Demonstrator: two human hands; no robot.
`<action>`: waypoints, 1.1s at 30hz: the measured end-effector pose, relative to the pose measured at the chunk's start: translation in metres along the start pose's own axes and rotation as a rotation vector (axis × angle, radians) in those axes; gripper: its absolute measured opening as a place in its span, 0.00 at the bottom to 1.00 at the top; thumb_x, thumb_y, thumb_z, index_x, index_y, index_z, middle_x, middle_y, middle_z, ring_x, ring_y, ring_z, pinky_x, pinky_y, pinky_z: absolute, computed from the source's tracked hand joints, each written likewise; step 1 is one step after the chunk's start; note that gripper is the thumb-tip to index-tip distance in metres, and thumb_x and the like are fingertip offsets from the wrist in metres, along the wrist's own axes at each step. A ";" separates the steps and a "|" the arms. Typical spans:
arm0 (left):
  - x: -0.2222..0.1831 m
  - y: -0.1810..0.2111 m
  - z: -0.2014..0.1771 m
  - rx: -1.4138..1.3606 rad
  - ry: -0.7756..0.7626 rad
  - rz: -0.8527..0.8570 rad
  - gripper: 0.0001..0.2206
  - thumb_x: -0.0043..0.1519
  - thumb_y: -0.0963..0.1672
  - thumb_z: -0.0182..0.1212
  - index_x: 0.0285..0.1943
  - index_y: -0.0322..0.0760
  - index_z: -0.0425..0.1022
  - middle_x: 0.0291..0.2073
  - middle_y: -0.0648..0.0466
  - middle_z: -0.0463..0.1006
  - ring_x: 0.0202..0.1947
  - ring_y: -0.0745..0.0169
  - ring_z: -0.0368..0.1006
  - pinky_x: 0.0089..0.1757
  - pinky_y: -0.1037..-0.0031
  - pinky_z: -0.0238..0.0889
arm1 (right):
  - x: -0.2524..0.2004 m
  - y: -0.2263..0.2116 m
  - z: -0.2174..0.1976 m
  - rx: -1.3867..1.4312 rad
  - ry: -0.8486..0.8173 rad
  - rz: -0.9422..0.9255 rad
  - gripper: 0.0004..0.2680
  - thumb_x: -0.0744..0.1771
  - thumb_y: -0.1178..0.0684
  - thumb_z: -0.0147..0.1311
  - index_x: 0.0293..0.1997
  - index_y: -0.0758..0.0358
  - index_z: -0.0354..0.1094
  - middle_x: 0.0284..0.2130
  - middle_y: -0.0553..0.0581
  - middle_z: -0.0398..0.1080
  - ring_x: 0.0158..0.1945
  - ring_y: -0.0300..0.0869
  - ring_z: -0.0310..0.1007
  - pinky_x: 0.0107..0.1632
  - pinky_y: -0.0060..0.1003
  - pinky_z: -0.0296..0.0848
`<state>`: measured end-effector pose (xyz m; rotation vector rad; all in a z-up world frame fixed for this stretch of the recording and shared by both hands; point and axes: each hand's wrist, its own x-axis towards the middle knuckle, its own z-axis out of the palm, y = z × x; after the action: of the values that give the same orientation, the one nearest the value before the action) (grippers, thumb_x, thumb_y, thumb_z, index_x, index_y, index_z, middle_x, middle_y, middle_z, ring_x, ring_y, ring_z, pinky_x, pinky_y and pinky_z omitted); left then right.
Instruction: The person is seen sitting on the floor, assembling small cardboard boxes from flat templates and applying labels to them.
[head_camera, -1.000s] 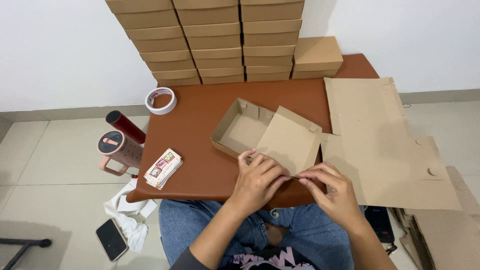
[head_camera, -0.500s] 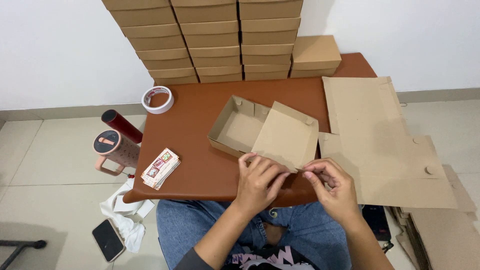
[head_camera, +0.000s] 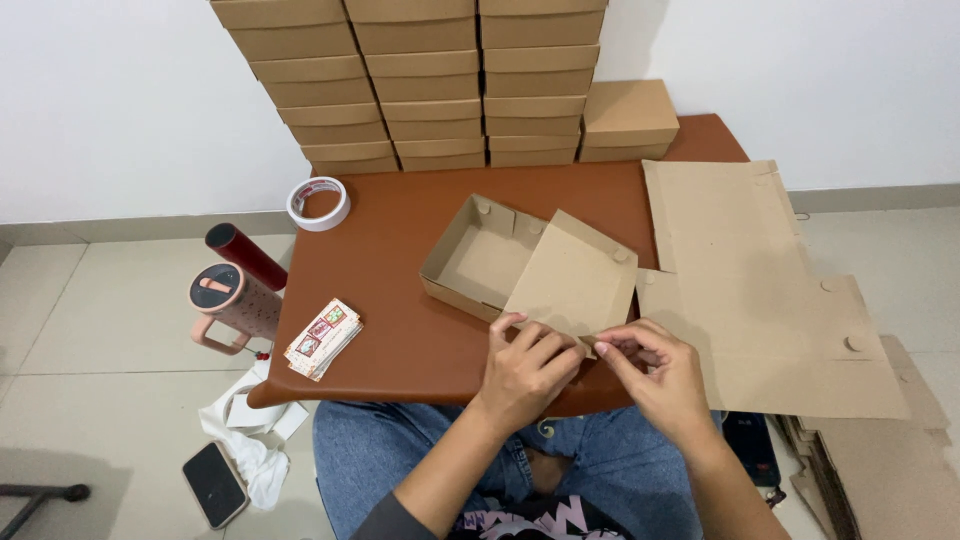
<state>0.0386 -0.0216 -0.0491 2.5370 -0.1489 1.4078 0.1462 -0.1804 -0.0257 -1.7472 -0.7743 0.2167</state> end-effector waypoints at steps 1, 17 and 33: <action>-0.002 0.000 0.004 0.018 0.038 0.031 0.05 0.62 0.42 0.64 0.33 0.48 0.76 0.30 0.61 0.75 0.34 0.66 0.71 0.55 0.60 0.54 | 0.002 -0.004 -0.002 -0.031 -0.058 0.042 0.04 0.62 0.64 0.62 0.36 0.66 0.80 0.25 0.60 0.76 0.29 0.40 0.78 0.34 0.33 0.80; -0.023 0.002 0.013 -0.009 0.126 0.078 0.07 0.67 0.43 0.60 0.35 0.48 0.76 0.33 0.62 0.76 0.36 0.70 0.72 0.57 0.65 0.53 | 0.021 -0.035 -0.015 -0.332 -0.432 0.244 0.06 0.64 0.61 0.56 0.41 0.66 0.79 0.31 0.63 0.80 0.36 0.46 0.81 0.42 0.43 0.80; -0.024 0.001 0.008 0.017 0.116 0.089 0.09 0.69 0.44 0.56 0.33 0.47 0.75 0.33 0.61 0.76 0.36 0.68 0.71 0.55 0.66 0.55 | 0.036 -0.016 -0.009 -0.318 -0.552 0.192 0.03 0.65 0.60 0.55 0.35 0.61 0.76 0.27 0.57 0.75 0.35 0.44 0.74 0.43 0.42 0.74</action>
<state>0.0318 -0.0255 -0.0732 2.4824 -0.2325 1.5908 0.1716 -0.1639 0.0003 -2.0947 -1.0774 0.7637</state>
